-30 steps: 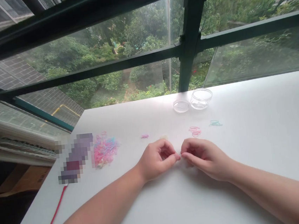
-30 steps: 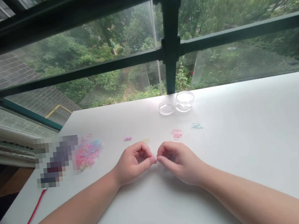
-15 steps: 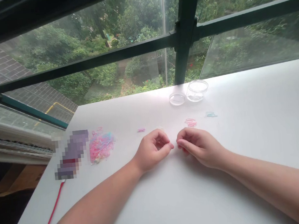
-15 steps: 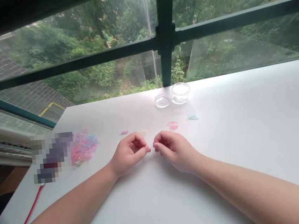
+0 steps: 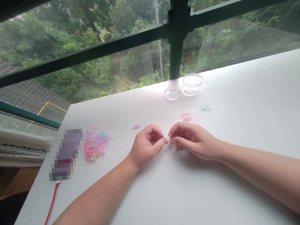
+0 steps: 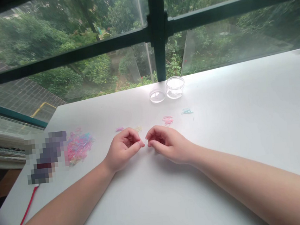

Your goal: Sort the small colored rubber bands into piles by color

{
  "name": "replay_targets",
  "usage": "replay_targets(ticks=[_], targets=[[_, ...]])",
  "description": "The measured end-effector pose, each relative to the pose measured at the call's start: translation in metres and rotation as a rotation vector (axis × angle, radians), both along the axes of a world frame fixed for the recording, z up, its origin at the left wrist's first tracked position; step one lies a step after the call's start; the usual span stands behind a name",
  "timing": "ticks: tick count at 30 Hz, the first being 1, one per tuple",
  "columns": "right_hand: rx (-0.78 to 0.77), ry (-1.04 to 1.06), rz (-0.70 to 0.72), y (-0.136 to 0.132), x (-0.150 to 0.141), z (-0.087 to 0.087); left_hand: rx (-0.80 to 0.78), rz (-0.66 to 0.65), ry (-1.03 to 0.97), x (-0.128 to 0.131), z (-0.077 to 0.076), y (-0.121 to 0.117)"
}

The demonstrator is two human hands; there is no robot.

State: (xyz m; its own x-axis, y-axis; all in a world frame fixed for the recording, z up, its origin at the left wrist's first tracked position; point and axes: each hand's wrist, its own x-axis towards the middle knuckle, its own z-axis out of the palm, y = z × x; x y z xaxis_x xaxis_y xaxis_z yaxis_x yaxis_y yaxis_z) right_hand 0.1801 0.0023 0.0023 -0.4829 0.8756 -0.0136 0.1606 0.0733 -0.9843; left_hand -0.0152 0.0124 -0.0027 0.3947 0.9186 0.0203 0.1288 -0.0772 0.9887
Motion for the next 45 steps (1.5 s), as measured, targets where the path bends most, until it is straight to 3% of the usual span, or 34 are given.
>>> replay_targets(ticks=[24, 31, 45], targets=[[0.092, -0.085, -0.023, -0.0005, -0.0014, -0.0002, -0.011, -0.064, 0.051, -0.0019, 0.0004, -0.0007], [0.163, -0.193, -0.071, -0.0036, -0.0030, -0.0025, 0.011, -0.088, 0.140, -0.0018, 0.0016, -0.0005], [0.311, -0.370, -0.069, -0.0049, -0.0062, 0.0020, 0.037, -0.066, 0.122, 0.0011, 0.0020, -0.0048]])
